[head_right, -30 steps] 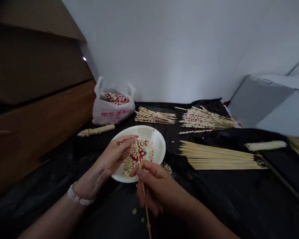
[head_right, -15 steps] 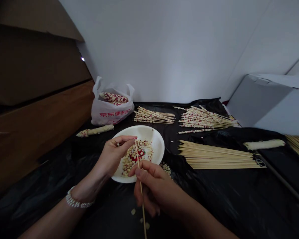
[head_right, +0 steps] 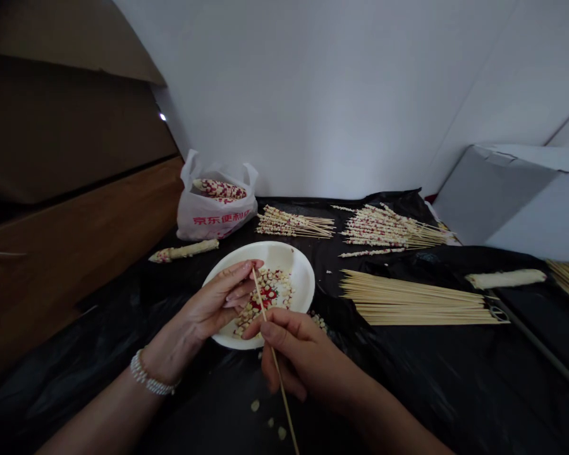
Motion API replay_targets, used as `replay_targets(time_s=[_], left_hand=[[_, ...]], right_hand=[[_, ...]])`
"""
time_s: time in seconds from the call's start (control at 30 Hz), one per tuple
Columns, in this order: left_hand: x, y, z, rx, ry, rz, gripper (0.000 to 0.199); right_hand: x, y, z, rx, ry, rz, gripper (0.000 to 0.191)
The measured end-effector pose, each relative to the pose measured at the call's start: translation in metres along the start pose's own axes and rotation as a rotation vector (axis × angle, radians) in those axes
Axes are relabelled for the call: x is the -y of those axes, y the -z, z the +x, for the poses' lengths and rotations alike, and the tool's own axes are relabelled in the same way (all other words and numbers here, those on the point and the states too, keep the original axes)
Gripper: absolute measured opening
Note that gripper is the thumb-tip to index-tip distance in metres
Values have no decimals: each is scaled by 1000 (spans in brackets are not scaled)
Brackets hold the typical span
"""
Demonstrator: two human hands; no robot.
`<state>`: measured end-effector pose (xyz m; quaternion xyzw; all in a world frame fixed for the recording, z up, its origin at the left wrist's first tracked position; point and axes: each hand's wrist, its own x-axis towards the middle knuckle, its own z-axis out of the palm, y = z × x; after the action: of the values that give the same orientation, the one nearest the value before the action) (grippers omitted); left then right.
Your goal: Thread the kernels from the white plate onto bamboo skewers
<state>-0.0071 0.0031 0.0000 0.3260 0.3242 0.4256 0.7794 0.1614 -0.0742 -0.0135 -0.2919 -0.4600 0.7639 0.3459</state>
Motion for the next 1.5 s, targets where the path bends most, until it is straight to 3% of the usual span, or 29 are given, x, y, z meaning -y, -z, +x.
replay_targets(time_s=[0.27,0.47,0.67,0.9,1.5], left_hand=[[-8,4,2,-66,-86,-84,23],[-10,3,0,-16,-56,-168,14],[-7,2,1,-76,-140,-19,16],[-6,-2,3,-140,-127,8,24],[1,-7,-6,2,28,258,26]], right_hand=[[1,-1,-2,7,-62,-30,31],[1,-1,-3,-10,-55,-60,31],[1,-2,-3,-29,-15,-57,30],[0,-1,-3,-68,-2,-98,32],[2,3,-2,-148,68,-120,34]])
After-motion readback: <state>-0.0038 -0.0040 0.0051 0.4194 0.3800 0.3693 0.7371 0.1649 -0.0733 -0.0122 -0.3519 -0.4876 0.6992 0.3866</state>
